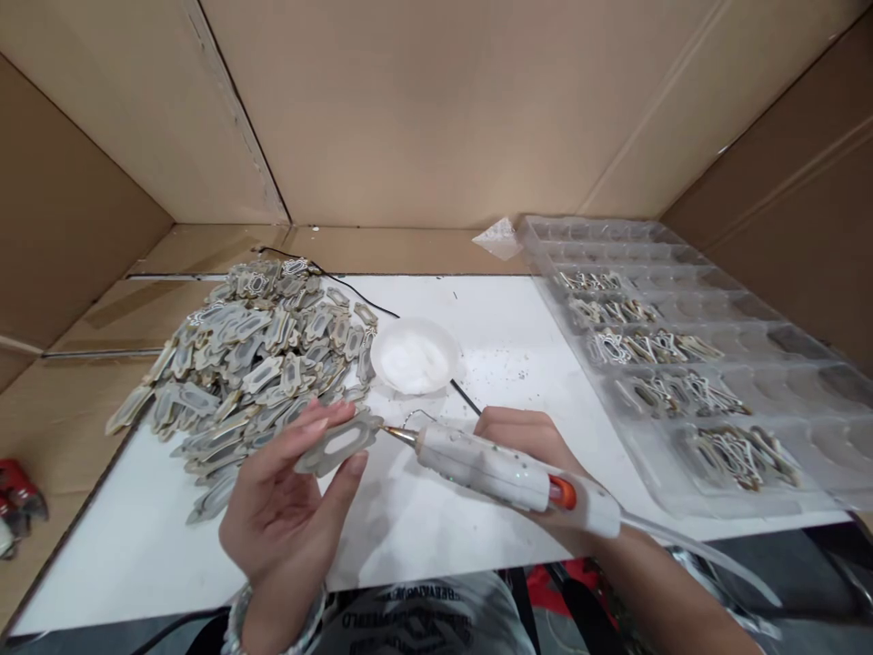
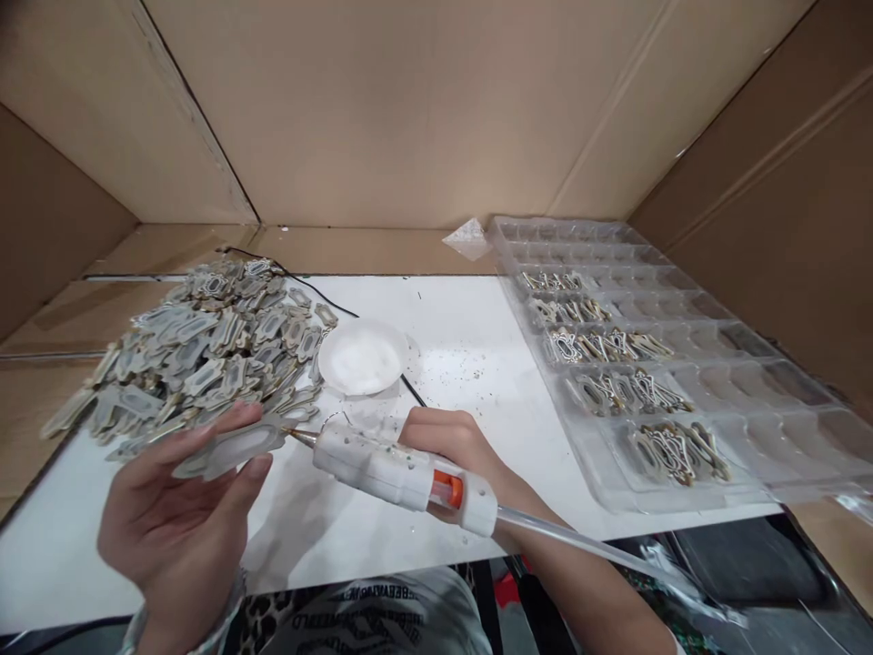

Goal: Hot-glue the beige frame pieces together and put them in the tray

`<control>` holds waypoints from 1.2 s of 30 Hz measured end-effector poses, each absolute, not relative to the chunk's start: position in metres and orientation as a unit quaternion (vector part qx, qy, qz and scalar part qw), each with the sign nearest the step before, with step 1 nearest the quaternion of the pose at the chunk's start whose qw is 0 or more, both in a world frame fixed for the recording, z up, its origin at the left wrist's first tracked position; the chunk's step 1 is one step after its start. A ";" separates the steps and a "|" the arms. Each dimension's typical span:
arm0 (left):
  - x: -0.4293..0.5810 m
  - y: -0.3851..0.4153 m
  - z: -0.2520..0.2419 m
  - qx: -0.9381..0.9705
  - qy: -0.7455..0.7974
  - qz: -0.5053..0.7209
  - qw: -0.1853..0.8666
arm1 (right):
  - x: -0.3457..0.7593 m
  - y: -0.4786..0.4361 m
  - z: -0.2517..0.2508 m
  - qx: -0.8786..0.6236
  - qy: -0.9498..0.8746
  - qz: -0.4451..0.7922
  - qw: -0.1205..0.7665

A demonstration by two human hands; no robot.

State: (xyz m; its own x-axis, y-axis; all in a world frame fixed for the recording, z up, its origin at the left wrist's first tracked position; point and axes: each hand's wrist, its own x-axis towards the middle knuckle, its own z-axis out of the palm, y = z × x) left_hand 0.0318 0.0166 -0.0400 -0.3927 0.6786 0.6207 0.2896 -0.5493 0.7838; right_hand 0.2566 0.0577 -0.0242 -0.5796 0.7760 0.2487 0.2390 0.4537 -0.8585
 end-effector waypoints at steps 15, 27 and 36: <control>0.031 0.016 -0.047 0.583 0.442 0.676 0.090 | 0.254 0.056 -0.024 -0.323 -0.793 0.409 0.316; 0.029 0.015 -0.049 0.586 0.452 0.667 0.088 | 0.253 0.058 -0.022 -0.321 -0.796 0.406 0.313; 0.030 0.016 -0.047 0.588 0.441 0.672 0.097 | 0.254 0.058 -0.024 -0.321 -0.805 0.390 0.312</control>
State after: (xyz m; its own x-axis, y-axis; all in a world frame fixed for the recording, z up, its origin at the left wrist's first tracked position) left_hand 0.0303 0.0161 -0.0468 -0.2906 0.6480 0.7040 0.3884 -0.5926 0.7057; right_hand 0.2541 0.0583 -0.0236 -0.5991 0.7604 0.2506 0.2742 0.4889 -0.8281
